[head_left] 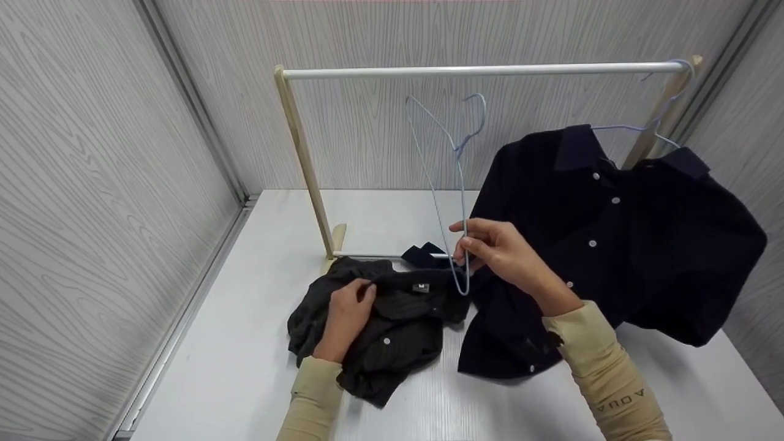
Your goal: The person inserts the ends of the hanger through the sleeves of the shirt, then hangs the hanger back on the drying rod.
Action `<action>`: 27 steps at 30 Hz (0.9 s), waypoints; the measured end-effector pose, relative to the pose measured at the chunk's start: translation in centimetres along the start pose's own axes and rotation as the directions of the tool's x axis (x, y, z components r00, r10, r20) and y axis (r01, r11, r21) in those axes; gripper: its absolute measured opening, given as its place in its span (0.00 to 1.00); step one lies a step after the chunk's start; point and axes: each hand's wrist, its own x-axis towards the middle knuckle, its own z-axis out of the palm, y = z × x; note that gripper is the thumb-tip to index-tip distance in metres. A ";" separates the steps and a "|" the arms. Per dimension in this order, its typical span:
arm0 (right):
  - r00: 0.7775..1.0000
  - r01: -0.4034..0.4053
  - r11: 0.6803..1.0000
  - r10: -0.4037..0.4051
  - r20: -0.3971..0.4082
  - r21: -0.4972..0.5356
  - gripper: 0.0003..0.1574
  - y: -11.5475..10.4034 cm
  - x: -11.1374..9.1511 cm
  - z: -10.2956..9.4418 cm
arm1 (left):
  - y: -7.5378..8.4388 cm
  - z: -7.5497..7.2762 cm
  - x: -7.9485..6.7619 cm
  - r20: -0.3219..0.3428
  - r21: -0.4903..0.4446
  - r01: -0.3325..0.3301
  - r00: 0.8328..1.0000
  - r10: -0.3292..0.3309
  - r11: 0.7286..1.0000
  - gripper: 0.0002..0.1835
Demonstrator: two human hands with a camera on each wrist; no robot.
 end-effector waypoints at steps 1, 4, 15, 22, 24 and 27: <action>1.000 -0.003 1.000 0.003 0.004 -0.028 0.20 0.2 -0.3 -0.1 | 0.0 0.0 0.0 -0.002 -0.002 0.001 1.000 -0.001 1.000 0.12; 1.000 -0.001 0.991 0.002 0.011 -0.131 0.23 0.8 -1.1 -0.5 | -0.1 0.0 0.2 -0.006 -0.010 0.001 1.000 -0.001 1.000 0.12; 0.989 0.104 0.839 -0.143 -0.033 -0.534 0.17 2.4 -3.4 -2.0 | -0.2 -0.1 0.7 -0.004 0.021 0.001 1.000 0.000 1.000 0.12; 0.988 0.020 0.743 -0.118 -0.101 -0.669 0.15 3.1 -4.8 -3.0 | 0.1 -0.4 1.1 -0.003 0.034 -0.015 1.000 0.016 0.999 0.12; 0.987 0.003 0.705 -0.116 -0.110 -0.710 0.15 3.1 -5.2 -3.3 | 0.2 -0.5 1.2 -0.004 0.034 -0.020 1.000 0.021 0.999 0.12; 0.985 -0.012 0.641 -0.123 -0.118 -0.767 0.17 3.3 -5.7 -3.7 | 0.2 -0.7 1.3 -0.001 0.027 -0.024 1.000 0.024 0.999 0.12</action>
